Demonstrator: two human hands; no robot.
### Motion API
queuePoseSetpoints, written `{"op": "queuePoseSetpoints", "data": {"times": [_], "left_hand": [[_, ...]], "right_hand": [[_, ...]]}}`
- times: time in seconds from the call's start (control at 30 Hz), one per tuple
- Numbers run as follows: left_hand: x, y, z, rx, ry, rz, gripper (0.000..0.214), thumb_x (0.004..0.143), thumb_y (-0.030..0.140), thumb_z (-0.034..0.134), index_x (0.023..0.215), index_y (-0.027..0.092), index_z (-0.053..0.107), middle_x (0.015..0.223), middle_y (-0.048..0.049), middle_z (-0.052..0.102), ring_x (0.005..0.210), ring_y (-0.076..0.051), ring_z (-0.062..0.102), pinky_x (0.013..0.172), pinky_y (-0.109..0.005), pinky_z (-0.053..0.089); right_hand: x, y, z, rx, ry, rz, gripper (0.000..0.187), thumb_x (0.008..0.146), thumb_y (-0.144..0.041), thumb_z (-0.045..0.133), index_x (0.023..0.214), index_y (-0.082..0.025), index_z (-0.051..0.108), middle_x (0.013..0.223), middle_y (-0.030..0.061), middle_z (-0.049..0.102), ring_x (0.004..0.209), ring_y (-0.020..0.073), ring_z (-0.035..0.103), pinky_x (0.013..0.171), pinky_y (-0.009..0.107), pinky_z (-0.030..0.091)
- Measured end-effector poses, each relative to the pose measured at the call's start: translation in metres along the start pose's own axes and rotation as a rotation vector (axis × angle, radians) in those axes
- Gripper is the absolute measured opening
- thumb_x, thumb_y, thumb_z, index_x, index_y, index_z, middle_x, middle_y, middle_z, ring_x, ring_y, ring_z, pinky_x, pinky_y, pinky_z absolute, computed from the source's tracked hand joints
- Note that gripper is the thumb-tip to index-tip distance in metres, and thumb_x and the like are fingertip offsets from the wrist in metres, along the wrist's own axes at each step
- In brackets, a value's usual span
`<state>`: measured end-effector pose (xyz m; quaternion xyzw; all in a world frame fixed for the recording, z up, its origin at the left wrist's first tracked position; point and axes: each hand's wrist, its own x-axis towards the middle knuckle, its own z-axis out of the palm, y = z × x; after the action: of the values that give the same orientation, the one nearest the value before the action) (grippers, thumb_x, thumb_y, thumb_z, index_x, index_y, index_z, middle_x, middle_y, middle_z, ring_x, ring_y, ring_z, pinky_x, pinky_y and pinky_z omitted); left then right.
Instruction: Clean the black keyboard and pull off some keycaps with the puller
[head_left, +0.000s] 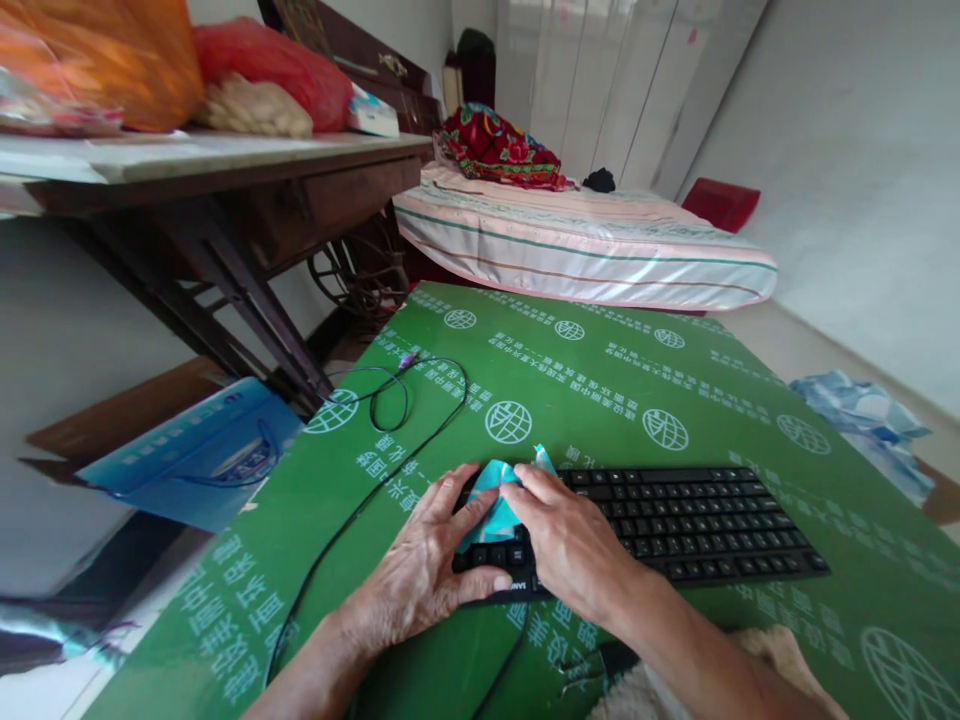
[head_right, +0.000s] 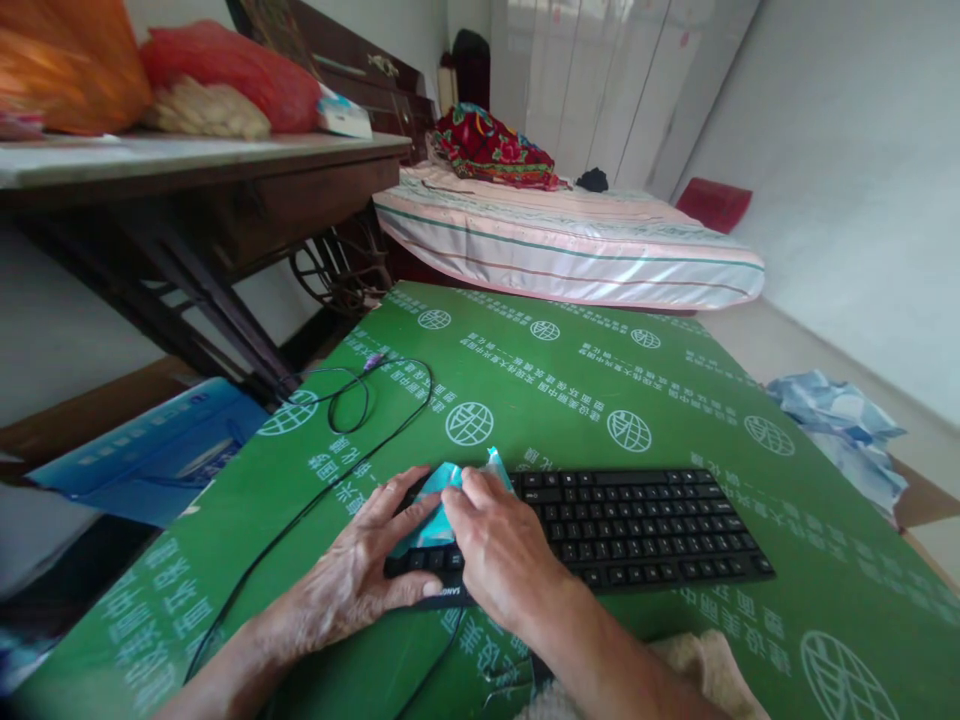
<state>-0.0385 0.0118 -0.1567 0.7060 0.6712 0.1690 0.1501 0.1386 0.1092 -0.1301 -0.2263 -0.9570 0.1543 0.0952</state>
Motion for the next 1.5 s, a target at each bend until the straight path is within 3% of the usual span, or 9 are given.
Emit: {"op": "queuePoseSetpoints", "data": {"times": [0.3, 0.5, 0.63, 0.8, 0.87, 0.97, 1.17, 1.3, 1.5], "left_hand": [[-0.003, -0.004, 0.01, -0.002, 0.077, 0.074, 0.072, 0.076, 0.063, 0.053, 0.138, 0.028, 0.041, 0.149, -0.0152, 0.027, 0.137, -0.037, 0.025, 0.108, -0.057, 0.031], [-0.005, -0.002, 0.011, -0.024, 0.155, 0.174, 0.072, 0.074, 0.061, 0.058, 0.138, 0.032, 0.038, 0.151, -0.0107, 0.025, 0.139, -0.036, 0.02, 0.108, -0.059, 0.03], [-0.005, 0.002, 0.008, -0.058, 0.181, 0.025, 0.072, 0.076, 0.061, 0.055, 0.133, 0.018, 0.043, 0.145, -0.0168, 0.037, 0.134, -0.033, 0.033, 0.106, -0.053, 0.038], [-0.001, 0.0, 0.012, 0.004, 0.276, -0.112, 0.084, 0.072, 0.067, 0.055, 0.129, 0.006, 0.044, 0.136, -0.0228, 0.047, 0.131, -0.036, 0.036, 0.106, -0.054, 0.037], [0.0, -0.002, 0.014, 0.027, 0.286, -0.122, 0.084, 0.072, 0.068, 0.054, 0.128, 0.006, 0.046, 0.134, -0.0227, 0.049, 0.131, -0.036, 0.037, 0.106, -0.054, 0.037], [0.0, -0.006, 0.011, 0.038, 0.278, -0.127, 0.077, 0.076, 0.064, 0.052, 0.126, 0.007, 0.048, 0.133, -0.0222, 0.05, 0.13, -0.035, 0.039, 0.105, -0.053, 0.039], [-0.001, -0.016, 0.002, 0.01, 0.194, -0.044, 0.055, 0.088, 0.045, 0.046, 0.128, 0.008, 0.049, 0.135, -0.0193, 0.049, 0.13, -0.029, 0.04, 0.106, -0.05, 0.039], [0.0, -0.021, 0.002, -0.031, 0.219, -0.018, 0.043, 0.092, 0.031, 0.04, 0.125, 0.009, 0.052, 0.132, -0.0166, 0.053, 0.128, -0.025, 0.043, 0.106, -0.046, 0.04], [0.003, -0.022, 0.005, -0.076, 0.281, -0.003, 0.037, 0.09, 0.023, 0.042, 0.12, 0.008, 0.056, 0.126, -0.0161, 0.057, 0.122, -0.025, 0.048, 0.104, -0.044, 0.042]], "right_hand": [[0.004, -0.008, 0.021, 0.184, 0.043, 0.007, 0.05, 0.086, -0.018, 0.047, 0.134, -0.008, 0.043, 0.142, 0.0176, 0.04, 0.132, 0.0264, 0.036, 0.108, 0.04, 0.036], [0.002, 0.007, 0.025, 0.22, 0.172, -0.091, 0.051, 0.078, 0.001, 0.038, 0.123, -0.015, 0.053, 0.124, 0.0122, 0.056, 0.12, 0.0209, 0.05, 0.102, 0.037, 0.044], [-0.001, 0.024, 0.018, 0.225, 0.325, -0.036, 0.054, 0.075, 0.003, 0.036, 0.122, -0.018, 0.052, 0.12, 0.0104, 0.057, 0.114, 0.0192, 0.054, 0.099, 0.037, 0.046], [0.001, 0.029, 0.016, 0.121, 0.436, -0.005, 0.047, 0.077, 0.002, 0.037, 0.121, -0.011, 0.05, 0.12, 0.0153, 0.055, 0.116, 0.0218, 0.051, 0.1, 0.038, 0.045], [0.005, 0.025, 0.019, 0.053, 0.411, -0.046, 0.04, 0.083, -0.001, 0.037, 0.118, -0.01, 0.053, 0.121, 0.0162, 0.055, 0.117, 0.0229, 0.05, 0.101, 0.039, 0.044], [0.01, 0.016, 0.022, -0.018, 0.27, -0.106, 0.036, 0.088, -0.005, 0.036, 0.117, -0.012, 0.057, 0.121, 0.0151, 0.057, 0.116, 0.023, 0.05, 0.1, 0.039, 0.044], [0.025, -0.002, 0.016, -0.139, 0.013, -0.093, 0.04, 0.086, -0.002, 0.038, 0.119, -0.014, 0.059, 0.124, 0.0151, 0.056, 0.118, 0.0266, 0.049, 0.098, 0.041, 0.045], [0.031, -0.004, 0.013, -0.208, -0.031, -0.07, 0.04, 0.086, -0.002, 0.038, 0.116, -0.014, 0.062, 0.123, 0.0153, 0.056, 0.117, 0.028, 0.05, 0.098, 0.041, 0.045], [0.022, 0.003, 0.02, -0.217, -0.019, -0.024, 0.046, 0.084, 0.0, 0.037, 0.122, -0.015, 0.058, 0.127, 0.0148, 0.054, 0.122, 0.026, 0.047, 0.1, 0.038, 0.043]]}}
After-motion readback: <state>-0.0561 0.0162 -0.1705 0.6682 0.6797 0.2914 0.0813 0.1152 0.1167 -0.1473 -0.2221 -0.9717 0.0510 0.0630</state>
